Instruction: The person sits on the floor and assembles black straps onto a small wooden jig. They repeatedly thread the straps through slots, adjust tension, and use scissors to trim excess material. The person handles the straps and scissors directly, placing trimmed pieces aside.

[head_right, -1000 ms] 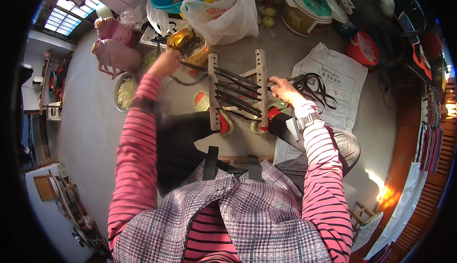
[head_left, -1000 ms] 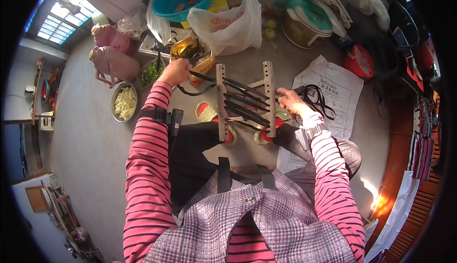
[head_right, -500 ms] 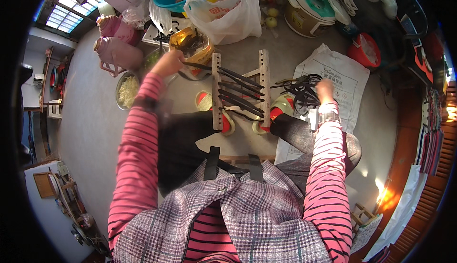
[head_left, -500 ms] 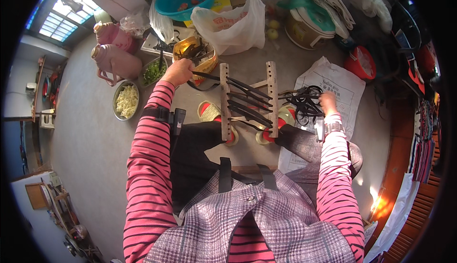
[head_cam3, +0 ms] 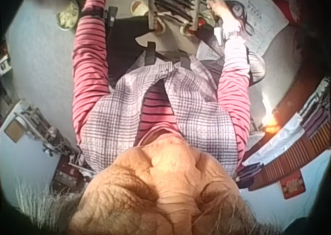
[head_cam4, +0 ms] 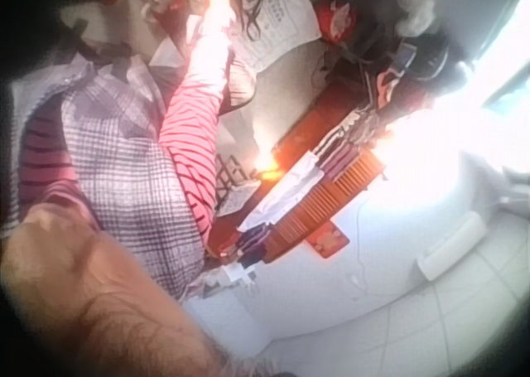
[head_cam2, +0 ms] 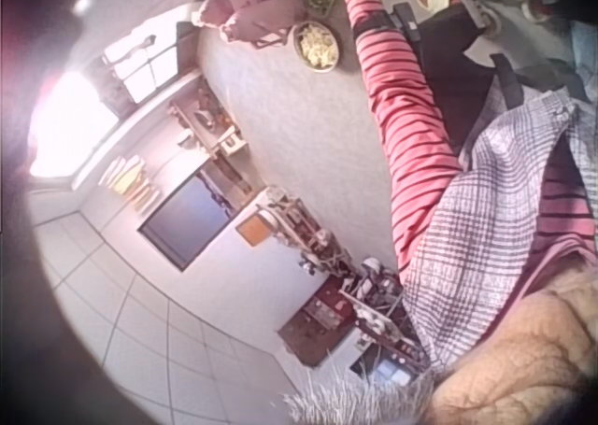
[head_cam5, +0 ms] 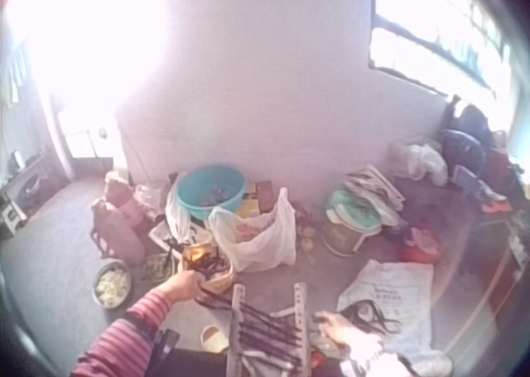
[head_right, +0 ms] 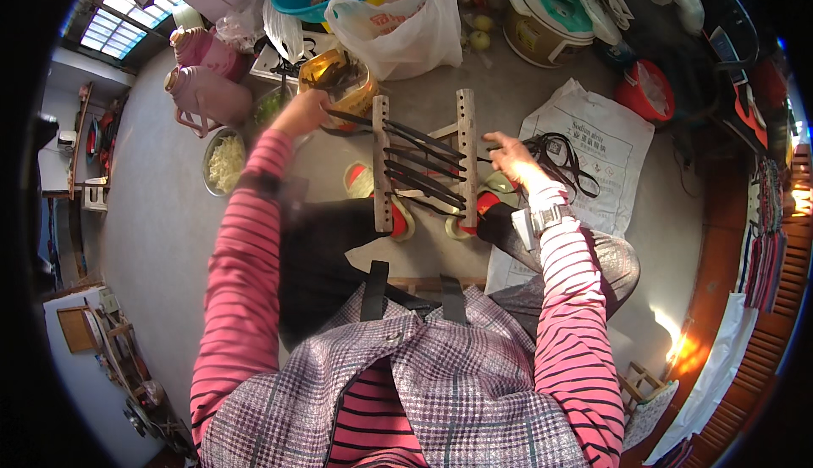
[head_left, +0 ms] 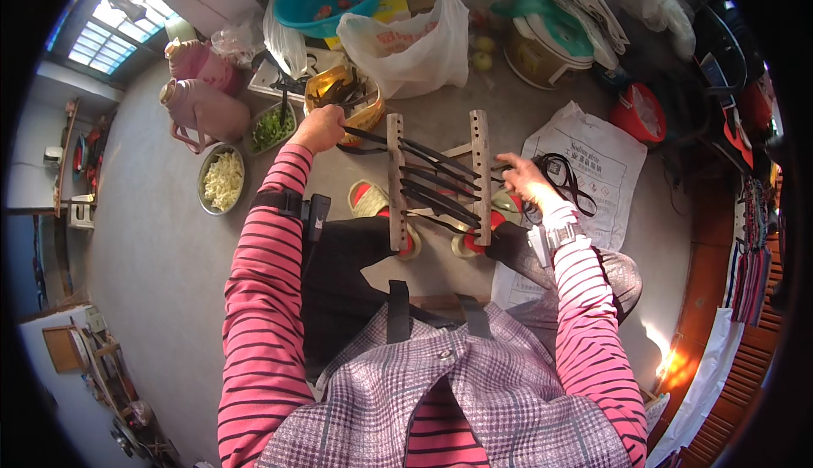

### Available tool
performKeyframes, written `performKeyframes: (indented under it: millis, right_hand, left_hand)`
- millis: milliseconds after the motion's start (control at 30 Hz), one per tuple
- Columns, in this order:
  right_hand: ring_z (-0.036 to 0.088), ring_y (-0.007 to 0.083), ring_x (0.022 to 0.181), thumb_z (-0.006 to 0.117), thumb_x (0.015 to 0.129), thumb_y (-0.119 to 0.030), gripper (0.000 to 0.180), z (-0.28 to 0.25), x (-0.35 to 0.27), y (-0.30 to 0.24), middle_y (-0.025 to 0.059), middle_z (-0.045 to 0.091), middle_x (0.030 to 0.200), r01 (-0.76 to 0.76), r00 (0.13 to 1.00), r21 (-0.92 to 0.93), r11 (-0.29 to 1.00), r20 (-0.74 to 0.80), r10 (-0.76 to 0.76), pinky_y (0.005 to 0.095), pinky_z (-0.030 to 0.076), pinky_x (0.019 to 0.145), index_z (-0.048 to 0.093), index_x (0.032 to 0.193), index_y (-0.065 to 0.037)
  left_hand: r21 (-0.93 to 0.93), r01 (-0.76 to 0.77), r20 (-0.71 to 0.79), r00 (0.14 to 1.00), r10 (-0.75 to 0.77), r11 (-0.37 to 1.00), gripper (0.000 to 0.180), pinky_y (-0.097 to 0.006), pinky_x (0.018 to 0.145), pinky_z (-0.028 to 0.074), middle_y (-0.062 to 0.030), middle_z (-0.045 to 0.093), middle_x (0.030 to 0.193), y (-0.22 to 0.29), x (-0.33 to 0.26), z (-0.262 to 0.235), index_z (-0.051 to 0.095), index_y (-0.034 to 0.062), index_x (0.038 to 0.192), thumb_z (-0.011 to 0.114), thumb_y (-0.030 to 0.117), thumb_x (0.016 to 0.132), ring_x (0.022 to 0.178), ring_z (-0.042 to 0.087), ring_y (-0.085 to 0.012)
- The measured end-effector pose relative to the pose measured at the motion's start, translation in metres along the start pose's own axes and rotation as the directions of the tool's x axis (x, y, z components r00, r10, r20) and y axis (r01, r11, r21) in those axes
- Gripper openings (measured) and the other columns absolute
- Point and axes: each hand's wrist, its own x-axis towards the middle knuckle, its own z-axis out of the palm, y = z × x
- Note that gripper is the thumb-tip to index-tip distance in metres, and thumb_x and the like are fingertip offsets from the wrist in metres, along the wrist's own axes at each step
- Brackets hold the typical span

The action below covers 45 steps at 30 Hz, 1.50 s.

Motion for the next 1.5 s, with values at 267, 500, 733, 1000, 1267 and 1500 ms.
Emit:
performKeyframes:
  millis: [267,500,733,1000,1267,1500]
  right_hand:
    - [0.047,0.0065,0.053,0.055,0.088,-0.012,0.015,0.024,0.006,0.005,-0.0012,0.053,0.06,0.134,0.99,-0.17,0.976,-0.016,-0.138,0.024,0.038,0.049,0.054,0.076,-0.003]
    - [0.063,0.0326,0.069,0.055,0.084,-0.017,0.017,0.013,0.008,0.013,0.0168,0.062,0.071,0.099,0.968,-0.42,0.902,-0.168,-0.184,0.0401,0.047,0.066,0.056,0.081,-0.001]
    - [0.06,0.0427,0.085,0.053,0.082,-0.017,0.017,0.006,0.017,0.033,0.0209,0.064,0.086,0.075,0.916,-0.7,0.71,-0.233,-0.326,0.0482,0.048,0.075,0.06,0.085,-0.002]
    - [0.062,0.0421,0.091,0.053,0.083,-0.014,0.019,-0.019,0.009,0.053,0.0235,0.065,0.094,-0.24,0.903,-0.742,0.626,-0.407,-0.136,0.0492,0.049,0.08,0.066,0.091,-0.002]
    - [0.062,0.0425,0.096,0.053,0.081,-0.012,0.024,-0.019,-0.001,0.035,0.0262,0.065,0.099,-0.406,0.835,-0.653,0.639,-0.549,-0.03,0.0488,0.05,0.082,0.067,0.097,-0.001]
    - [0.06,0.0402,0.105,0.049,0.084,-0.013,0.029,-0.023,-0.01,0.025,0.0242,0.063,0.109,-0.57,0.743,-0.544,0.616,-0.661,0.104,0.0454,0.049,0.087,0.065,0.105,-0.001]
  left_hand:
    - [0.03,-0.077,-0.043,0.996,0.078,0.997,0.015,-0.04,0.074,0.049,-0.0171,0.066,0.084,-0.019,0.01,0.014,0.063,0.0037,0.084,0.062,0.008,0.069,0.083,0.063,-0.0345]
    - [0.119,-0.03,0.093,0.995,0.019,0.992,0.016,-0.043,0.079,0.05,-0.018,0.067,0.094,-0.023,0.011,0.027,0.065,0.0048,0.089,0.058,0.01,0.077,0.094,0.063,-0.0365]
    - [0.119,0.109,0.101,0.987,-0.122,0.987,0.027,-0.048,0.082,0.049,-0.0191,0.065,0.106,-0.019,0.013,0.041,0.064,0.0046,0.104,0.061,0.015,0.079,0.103,0.061,-0.0354]
    - [0.115,0.176,-0.042,0.984,-0.173,0.978,0.027,-0.052,0.084,0.047,-0.0176,0.066,0.106,0.007,0.007,0.061,0.064,0.0052,0.102,0.054,0.018,0.081,0.101,0.062,-0.0359]
    - [0.048,0.234,-0.184,0.958,-0.222,0.971,0.024,-0.047,0.08,0.051,-0.0186,0.067,0.102,0.022,0.002,0.074,0.066,0.0045,0.095,0.052,0.02,0.084,0.095,0.065,-0.0357]
    - [-0.033,0.309,-0.185,0.933,-0.31,0.951,0.029,-0.045,0.078,0.052,-0.022,0.067,0.093,0.028,0.003,0.082,0.068,0.0013,0.088,0.053,0.026,0.084,0.089,0.065,-0.0373]
